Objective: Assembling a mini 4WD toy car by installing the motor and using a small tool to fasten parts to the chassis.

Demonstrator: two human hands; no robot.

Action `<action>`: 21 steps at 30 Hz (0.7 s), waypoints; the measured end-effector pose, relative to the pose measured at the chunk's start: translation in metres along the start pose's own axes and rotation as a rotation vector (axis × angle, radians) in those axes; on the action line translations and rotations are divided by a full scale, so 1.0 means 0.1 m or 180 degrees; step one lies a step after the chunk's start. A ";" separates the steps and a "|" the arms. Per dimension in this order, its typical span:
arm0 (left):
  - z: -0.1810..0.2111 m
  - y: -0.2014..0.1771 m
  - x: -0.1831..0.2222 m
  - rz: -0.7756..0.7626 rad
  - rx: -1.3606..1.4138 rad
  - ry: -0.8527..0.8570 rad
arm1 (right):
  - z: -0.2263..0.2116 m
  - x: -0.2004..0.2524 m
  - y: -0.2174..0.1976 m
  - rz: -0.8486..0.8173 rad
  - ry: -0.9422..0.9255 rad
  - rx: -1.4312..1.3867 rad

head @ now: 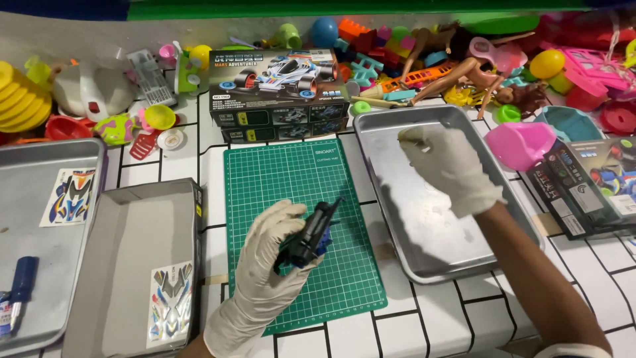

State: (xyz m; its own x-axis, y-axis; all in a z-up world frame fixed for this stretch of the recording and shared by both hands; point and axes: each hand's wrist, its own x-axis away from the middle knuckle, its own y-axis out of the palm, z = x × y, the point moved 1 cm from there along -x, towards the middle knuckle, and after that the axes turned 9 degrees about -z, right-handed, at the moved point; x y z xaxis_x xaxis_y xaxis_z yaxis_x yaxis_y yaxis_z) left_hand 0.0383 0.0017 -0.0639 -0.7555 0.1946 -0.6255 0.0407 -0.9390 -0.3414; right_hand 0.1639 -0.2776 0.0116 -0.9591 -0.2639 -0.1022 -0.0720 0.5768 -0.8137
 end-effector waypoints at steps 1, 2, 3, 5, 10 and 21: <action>0.08 -0.06 -0.07 -0.0026 -0.0389 0.0463 | 0.18 -0.14 0.00 -0.0219 0.0605 0.0233; 0.17 -0.12 -0.14 -0.0059 -0.0780 0.0925 | 0.35 -0.28 0.01 -0.0431 0.1211 0.0469; 0.23 -0.16 -0.18 -0.0049 -0.0809 0.0916 | 0.47 -0.33 0.08 -0.0444 0.1182 0.0460; 0.36 -0.25 -0.24 -0.0186 -0.0989 0.1409 | 0.70 -0.46 0.24 -0.0669 0.1440 0.0836; 0.35 -0.09 0.05 0.0339 0.1332 -0.0294 | 1.07 -0.58 0.45 -0.0405 0.0967 0.0908; 0.61 -0.33 -0.11 0.1005 0.1915 0.0783 | -0.52 0.48 0.07 0.1509 -0.1396 -0.0524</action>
State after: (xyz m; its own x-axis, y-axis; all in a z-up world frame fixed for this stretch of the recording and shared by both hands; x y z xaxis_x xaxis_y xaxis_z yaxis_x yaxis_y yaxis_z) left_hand 0.0053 0.0130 -0.0031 -0.5953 -0.1200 -0.7945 -0.1878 -0.9406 0.2828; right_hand 0.1028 -0.2458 0.0309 -0.6994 -0.2226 -0.6791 0.2560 0.8091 -0.5289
